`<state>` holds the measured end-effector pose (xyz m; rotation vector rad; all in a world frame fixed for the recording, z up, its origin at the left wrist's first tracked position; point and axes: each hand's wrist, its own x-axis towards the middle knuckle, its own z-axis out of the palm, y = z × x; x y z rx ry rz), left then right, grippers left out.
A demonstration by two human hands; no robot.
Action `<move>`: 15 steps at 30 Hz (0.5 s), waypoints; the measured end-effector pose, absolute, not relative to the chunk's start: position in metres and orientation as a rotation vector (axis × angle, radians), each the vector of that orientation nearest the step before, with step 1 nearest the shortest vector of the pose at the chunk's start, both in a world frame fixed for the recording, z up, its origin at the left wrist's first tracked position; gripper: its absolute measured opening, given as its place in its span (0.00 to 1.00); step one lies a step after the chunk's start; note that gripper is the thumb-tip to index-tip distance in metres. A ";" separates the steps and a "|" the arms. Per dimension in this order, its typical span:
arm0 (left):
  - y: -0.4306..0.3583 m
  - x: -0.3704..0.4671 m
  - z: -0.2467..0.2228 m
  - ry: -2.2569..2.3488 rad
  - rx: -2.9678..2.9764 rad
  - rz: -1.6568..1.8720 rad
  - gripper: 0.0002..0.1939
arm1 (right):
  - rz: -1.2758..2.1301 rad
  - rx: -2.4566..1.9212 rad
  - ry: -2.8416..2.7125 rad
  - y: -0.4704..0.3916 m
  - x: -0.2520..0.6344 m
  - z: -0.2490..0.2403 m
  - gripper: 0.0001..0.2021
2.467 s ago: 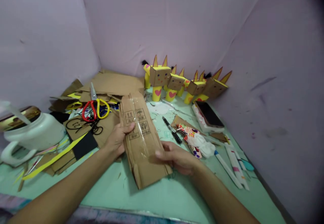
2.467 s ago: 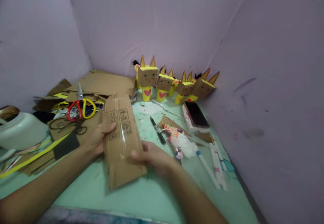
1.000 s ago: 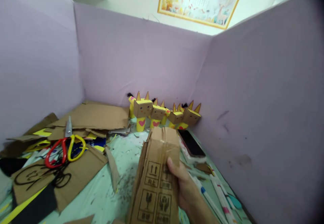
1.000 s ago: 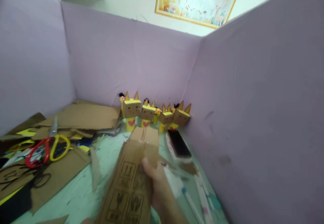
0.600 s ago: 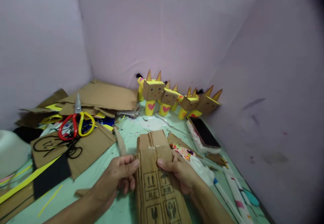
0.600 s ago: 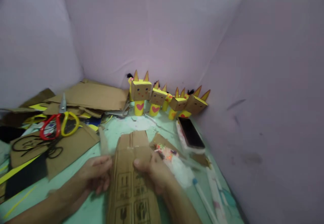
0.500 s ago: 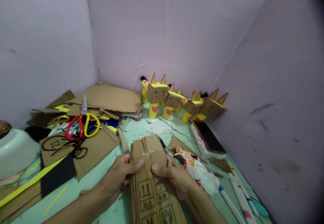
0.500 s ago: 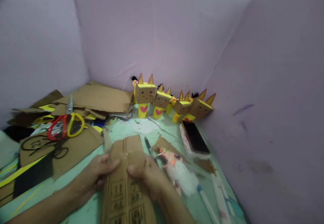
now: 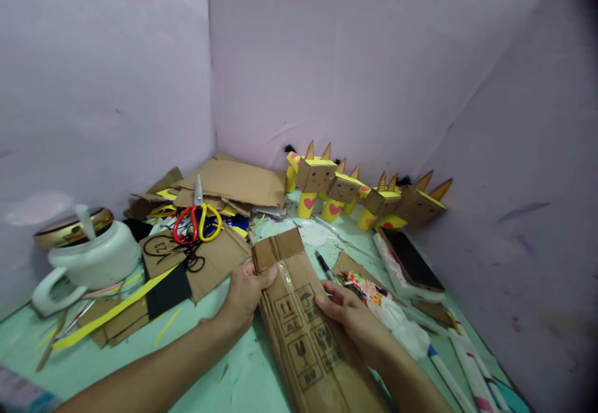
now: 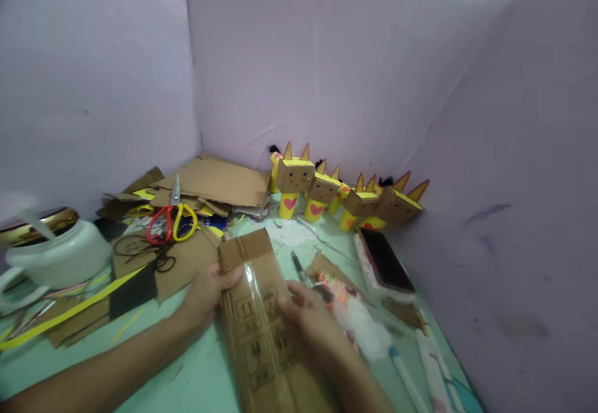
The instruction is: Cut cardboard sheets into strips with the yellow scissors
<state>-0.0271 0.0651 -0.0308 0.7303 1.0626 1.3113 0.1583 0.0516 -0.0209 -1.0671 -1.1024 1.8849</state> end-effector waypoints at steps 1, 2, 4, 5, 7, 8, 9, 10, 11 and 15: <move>0.066 -0.028 -0.031 1.073 0.738 1.324 0.19 | 1.855 -1.075 -1.122 0.053 0.160 -0.021 0.23; 0.066 -0.028 -0.031 1.083 0.751 1.326 0.19 | 1.833 -1.082 -1.139 0.054 0.162 -0.022 0.24; 0.064 -0.029 -0.029 1.093 0.795 1.308 0.18 | 1.816 -1.114 -1.172 0.054 0.165 -0.023 0.27; 0.063 -0.029 -0.028 1.088 0.819 1.293 0.18 | 1.823 -1.133 -1.178 0.053 0.165 -0.023 0.28; 0.060 -0.030 -0.026 1.068 0.857 1.256 0.17 | 1.842 -1.127 -1.149 0.050 0.165 -0.023 0.29; 0.059 -0.031 -0.026 1.057 0.871 1.237 0.17 | 1.875 -1.100 -1.144 0.048 0.164 -0.023 0.28; 0.058 -0.032 -0.025 1.047 0.883 1.218 0.17 | 1.917 -1.064 -1.142 0.047 0.163 -0.022 0.28; 0.058 -0.033 -0.025 1.038 0.895 1.199 0.17 | 1.961 -1.026 -1.142 0.045 0.161 -0.021 0.27; 0.058 -0.034 -0.024 1.029 0.911 1.181 0.18 | 1.998 -0.996 -1.143 0.044 0.159 -0.020 0.26; 0.056 -0.035 -0.020 1.010 1.005 1.121 0.23 | 1.965 -0.996 -1.066 0.044 0.150 -0.019 0.26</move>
